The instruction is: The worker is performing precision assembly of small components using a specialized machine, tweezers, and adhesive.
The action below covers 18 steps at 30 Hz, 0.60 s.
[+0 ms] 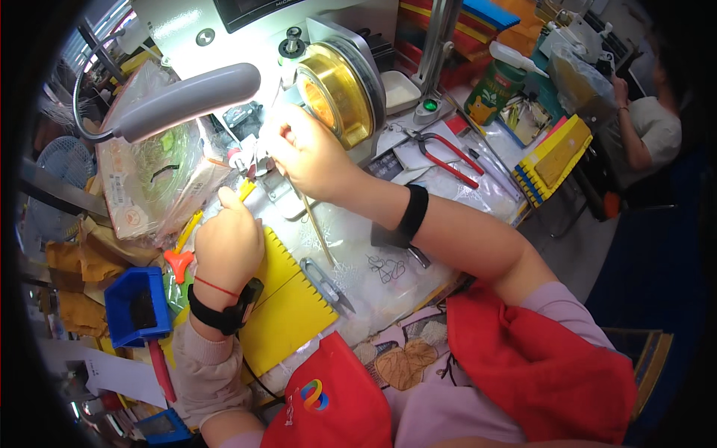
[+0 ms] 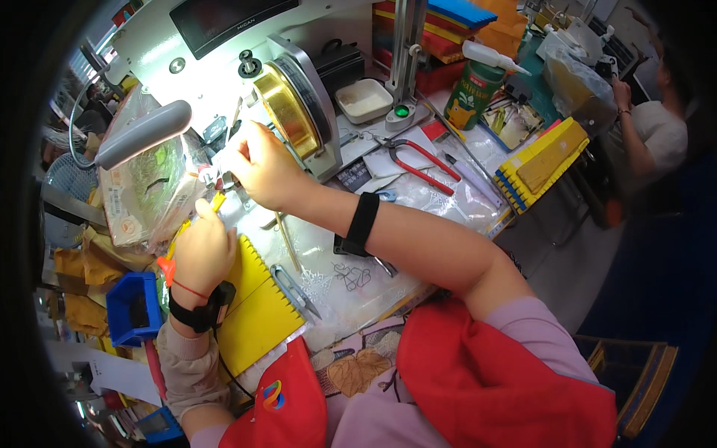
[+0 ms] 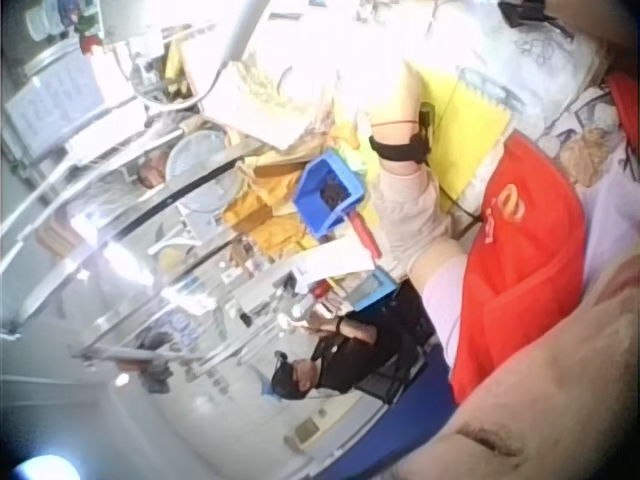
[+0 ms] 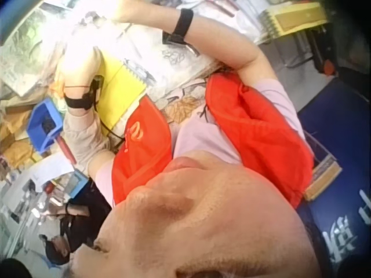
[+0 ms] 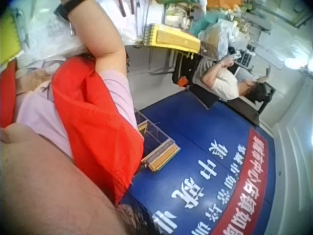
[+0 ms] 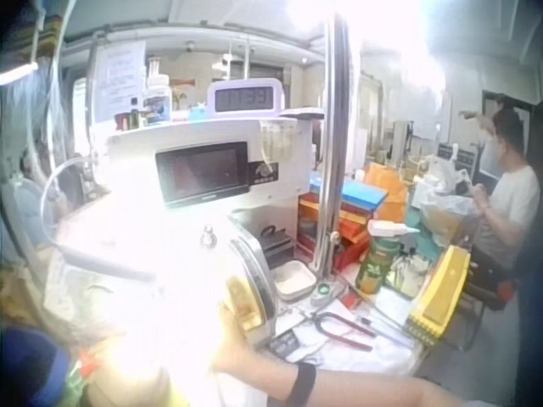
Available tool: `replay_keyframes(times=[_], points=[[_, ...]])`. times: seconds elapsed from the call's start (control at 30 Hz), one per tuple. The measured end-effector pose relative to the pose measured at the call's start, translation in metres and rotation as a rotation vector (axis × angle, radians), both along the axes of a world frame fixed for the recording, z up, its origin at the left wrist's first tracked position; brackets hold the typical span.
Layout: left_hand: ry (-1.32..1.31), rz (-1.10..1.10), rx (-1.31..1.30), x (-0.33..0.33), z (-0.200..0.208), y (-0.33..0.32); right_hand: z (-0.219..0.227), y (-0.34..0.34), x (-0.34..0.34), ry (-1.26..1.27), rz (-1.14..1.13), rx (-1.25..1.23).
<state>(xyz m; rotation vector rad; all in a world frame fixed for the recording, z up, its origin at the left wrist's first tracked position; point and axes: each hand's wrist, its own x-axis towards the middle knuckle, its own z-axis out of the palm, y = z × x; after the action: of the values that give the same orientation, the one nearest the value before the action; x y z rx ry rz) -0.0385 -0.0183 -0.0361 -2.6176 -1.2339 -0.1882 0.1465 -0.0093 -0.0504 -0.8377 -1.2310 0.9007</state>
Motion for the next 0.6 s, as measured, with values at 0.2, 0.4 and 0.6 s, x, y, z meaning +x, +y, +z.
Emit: replay_keyframes(times=[0.2,0.4,0.6], points=[[-0.179,0.046,-0.128,0.003,0.021,0.001,0.006,-0.008,0.003,0.076,0.099,-0.03],[-0.424,-0.149,0.276,0.011,0.0,0.023,0.006,-0.006,-0.004,0.001,-0.008,0.03],[-0.291,-0.185,0.377,0.015,0.014,0.018,0.014,-0.014,0.006,-0.091,-0.071,0.04]])
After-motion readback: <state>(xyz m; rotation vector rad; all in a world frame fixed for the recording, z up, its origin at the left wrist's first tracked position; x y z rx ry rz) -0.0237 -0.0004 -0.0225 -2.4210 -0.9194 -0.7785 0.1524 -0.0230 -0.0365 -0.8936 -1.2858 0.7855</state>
